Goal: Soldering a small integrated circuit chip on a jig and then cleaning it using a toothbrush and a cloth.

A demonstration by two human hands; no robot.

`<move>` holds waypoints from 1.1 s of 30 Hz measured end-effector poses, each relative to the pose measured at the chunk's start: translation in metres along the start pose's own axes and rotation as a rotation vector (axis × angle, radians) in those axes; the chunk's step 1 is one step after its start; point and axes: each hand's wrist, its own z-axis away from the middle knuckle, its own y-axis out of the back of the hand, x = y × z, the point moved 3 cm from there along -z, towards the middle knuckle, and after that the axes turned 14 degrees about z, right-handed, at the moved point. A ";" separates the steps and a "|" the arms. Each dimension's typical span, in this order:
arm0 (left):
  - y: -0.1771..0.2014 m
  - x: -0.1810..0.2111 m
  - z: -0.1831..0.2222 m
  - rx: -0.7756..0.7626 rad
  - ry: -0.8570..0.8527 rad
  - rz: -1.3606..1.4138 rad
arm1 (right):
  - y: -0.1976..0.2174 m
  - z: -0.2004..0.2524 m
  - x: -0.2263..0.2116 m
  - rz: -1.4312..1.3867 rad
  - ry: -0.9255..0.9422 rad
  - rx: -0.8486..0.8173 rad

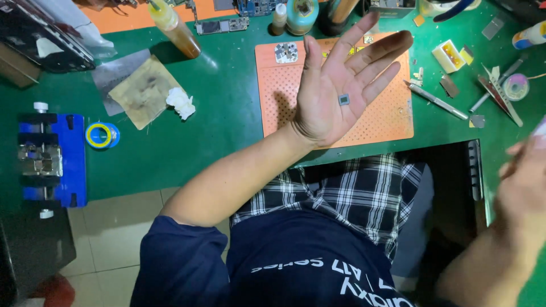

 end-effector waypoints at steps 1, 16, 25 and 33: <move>-0.001 0.000 -0.001 -0.003 -0.001 -0.007 | -0.008 0.024 -0.020 -0.007 0.001 0.002; 0.024 -0.013 -0.005 -0.107 -0.111 -0.047 | -0.069 0.117 -0.123 0.133 0.816 -0.015; 0.022 -0.003 -0.009 -0.212 -0.184 -0.183 | -0.075 0.122 -0.127 0.137 0.874 -0.061; 0.024 -0.006 -0.004 -0.256 -0.199 -0.272 | -0.076 0.128 -0.116 0.181 0.819 -0.085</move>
